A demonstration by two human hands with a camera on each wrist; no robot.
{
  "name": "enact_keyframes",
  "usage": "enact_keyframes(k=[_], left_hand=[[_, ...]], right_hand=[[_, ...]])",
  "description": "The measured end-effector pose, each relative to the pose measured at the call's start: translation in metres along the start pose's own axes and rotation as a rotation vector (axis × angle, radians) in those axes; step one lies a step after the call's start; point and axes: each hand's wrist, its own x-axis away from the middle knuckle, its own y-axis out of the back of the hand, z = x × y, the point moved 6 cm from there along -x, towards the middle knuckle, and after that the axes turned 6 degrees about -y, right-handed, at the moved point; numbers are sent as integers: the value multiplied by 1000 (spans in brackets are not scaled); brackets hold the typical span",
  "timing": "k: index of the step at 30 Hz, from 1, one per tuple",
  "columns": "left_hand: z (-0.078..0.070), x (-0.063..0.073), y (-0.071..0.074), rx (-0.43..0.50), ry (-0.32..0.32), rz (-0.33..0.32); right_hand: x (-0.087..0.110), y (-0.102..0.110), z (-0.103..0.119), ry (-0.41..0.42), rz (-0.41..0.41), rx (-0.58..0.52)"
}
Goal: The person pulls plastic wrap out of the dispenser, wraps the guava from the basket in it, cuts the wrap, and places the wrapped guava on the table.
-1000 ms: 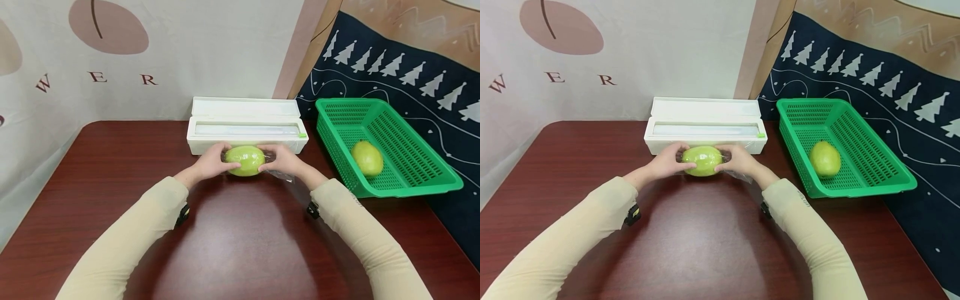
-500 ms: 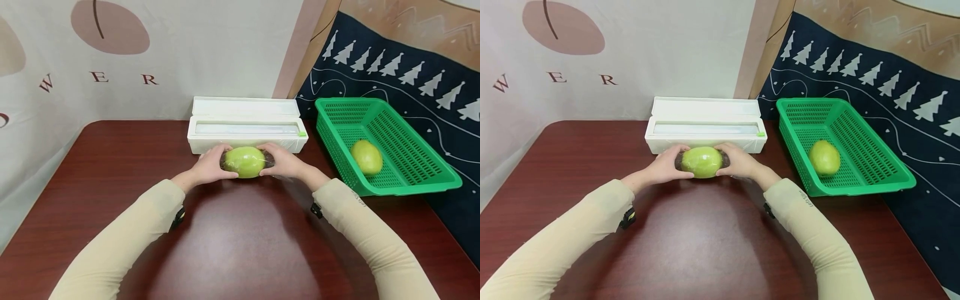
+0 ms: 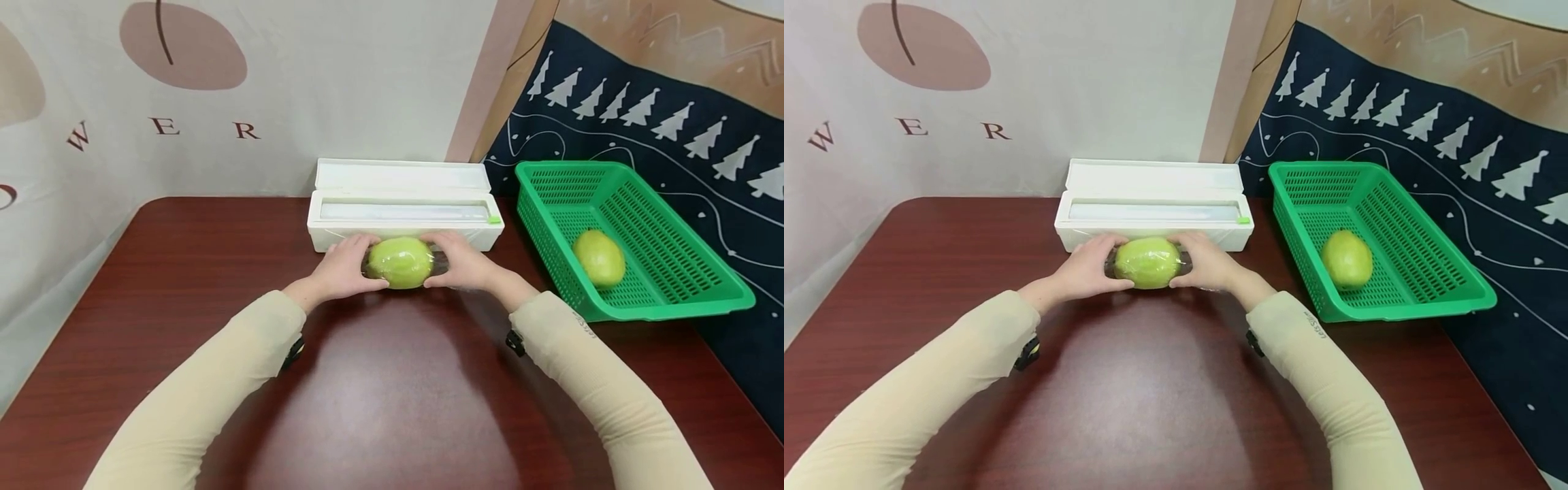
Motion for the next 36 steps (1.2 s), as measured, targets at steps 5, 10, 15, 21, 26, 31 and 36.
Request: enact_keyframes(k=[5,10,15,21,26,31,36], left_hand=[[2,2,0,-2,7,1],[1,5,0,-25,5,22],[0,7,0,-27,2,28],[1,9,-1,-31,0,31],[1,10,0,-25,-1,29],[0,11,1,-25,-1,26],[0,12,1,-32,-7,25]], right_hand=[[1,0,1,27,14,-10],[3,-3,1,8,33,20],[5,-5,0,0,31,40],[8,-5,-1,-20,50,43],[11,-6,-2,-24,57,83],[12,-6,-3,-50,71,125],[16,-3,-4,-76,89,143]])
